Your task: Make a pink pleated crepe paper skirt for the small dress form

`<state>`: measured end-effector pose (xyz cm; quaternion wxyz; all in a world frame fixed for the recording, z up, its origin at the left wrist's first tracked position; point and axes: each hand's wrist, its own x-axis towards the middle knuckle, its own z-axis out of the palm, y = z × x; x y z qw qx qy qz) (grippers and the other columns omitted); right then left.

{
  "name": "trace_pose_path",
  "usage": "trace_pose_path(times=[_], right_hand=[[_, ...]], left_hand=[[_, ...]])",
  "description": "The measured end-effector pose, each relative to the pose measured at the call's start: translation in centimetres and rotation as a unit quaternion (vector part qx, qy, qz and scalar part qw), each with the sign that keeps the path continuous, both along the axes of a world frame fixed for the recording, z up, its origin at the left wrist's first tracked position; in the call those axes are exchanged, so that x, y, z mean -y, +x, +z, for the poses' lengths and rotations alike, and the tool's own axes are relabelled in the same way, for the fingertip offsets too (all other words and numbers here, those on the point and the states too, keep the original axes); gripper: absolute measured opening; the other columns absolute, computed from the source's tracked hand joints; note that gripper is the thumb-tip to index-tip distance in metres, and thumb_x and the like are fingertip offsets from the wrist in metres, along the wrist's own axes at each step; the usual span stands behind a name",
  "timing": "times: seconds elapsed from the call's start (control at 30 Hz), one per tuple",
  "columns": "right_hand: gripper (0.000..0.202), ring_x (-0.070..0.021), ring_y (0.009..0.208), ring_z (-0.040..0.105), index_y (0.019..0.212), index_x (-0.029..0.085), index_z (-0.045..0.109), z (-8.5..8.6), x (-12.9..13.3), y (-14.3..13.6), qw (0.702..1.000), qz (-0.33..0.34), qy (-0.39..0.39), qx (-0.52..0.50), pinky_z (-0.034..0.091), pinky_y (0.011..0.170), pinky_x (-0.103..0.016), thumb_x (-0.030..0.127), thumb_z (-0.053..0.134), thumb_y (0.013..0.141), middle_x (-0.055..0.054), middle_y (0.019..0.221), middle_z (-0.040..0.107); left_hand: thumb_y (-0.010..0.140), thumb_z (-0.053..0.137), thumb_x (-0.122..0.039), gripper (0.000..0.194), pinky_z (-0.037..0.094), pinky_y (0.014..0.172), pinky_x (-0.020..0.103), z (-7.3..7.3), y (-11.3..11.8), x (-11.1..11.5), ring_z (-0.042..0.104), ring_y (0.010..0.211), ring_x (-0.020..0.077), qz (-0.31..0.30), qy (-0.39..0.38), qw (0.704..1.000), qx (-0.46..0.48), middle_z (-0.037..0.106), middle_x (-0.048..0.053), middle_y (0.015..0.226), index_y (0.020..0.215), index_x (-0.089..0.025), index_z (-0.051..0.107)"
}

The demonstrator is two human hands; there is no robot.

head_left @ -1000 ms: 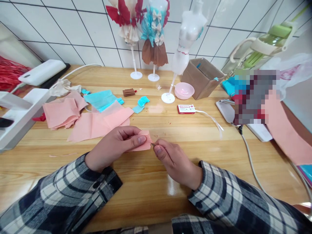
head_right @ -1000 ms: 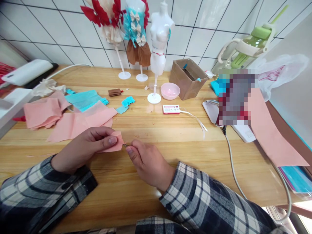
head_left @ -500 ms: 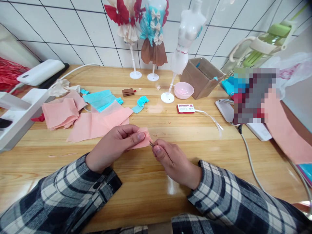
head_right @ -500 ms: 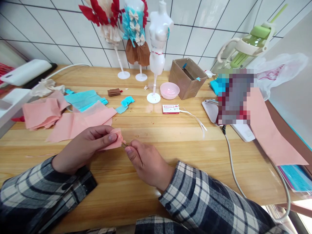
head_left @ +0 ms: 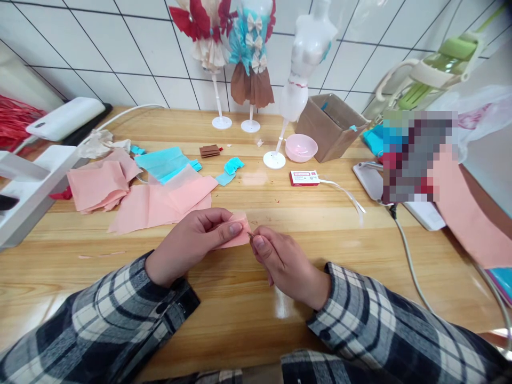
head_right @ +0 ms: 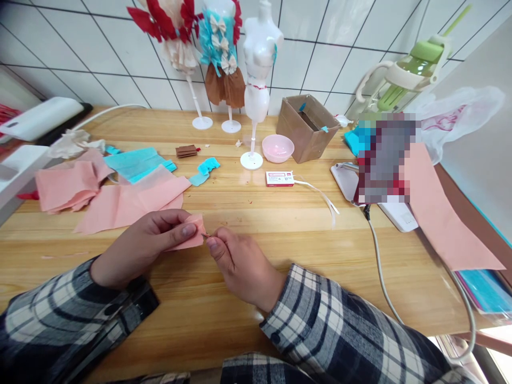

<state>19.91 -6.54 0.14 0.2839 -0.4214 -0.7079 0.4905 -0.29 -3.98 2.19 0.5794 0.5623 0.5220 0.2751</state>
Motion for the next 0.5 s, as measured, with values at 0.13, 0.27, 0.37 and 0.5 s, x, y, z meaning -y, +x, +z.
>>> trace_pose_path(times=[0.13,0.27,0.37,0.5], right_hand=[[0.038,-0.0114,0.05,0.048,0.072,0.023,0.037,-0.11,0.02,0.0,1.0,-0.001,-0.005,0.003,0.033,0.05,-0.024,0.045,0.029,0.102,0.004,0.057,0.043],[0.038,-0.0116,0.049,0.047,0.073,0.023,0.038,-0.23,0.14,-0.07,1.0,-0.001,-0.011,-0.004,0.034,0.05,-0.024,0.047,0.028,0.102,0.005,0.056,0.043],[0.039,-0.012,0.049,0.047,0.073,0.024,0.037,-0.12,0.21,-0.15,1.0,-0.01,-0.01,-0.009,0.033,0.049,-0.024,0.048,0.027,0.102,0.004,0.056,0.043],[0.039,-0.0121,0.049,0.047,0.072,0.024,0.036,0.08,0.16,-0.21,1.0,-0.018,-0.01,-0.003,0.033,0.048,-0.024,0.049,0.027,0.101,0.004,0.055,0.042]], left_hand=[[0.08,0.069,-0.047,0.028,0.044,0.072,0.024,-0.01,0.1,0.01,0.059,0.077,0.015,0.0,-0.003,1.0,0.004,0.068,0.0,0.081,0.081,-0.019,0.07],[0.078,0.069,-0.049,0.03,0.047,0.078,0.028,0.02,0.32,0.11,0.061,0.082,0.0185,0.008,-0.004,1.0,0.01,0.07,0.003,0.086,0.082,-0.019,0.069],[0.078,0.07,-0.048,0.03,0.048,0.075,0.027,0.04,0.42,0.2,0.061,0.079,0.018,0.011,-0.008,1.0,0.014,0.069,0.002,0.083,0.081,-0.019,0.069],[0.077,0.07,-0.049,0.03,0.047,0.071,0.025,0.14,0.51,0.23,0.06,0.075,0.0161,0.027,0.001,1.0,0.008,0.069,0.001,0.08,0.078,-0.019,0.069]])
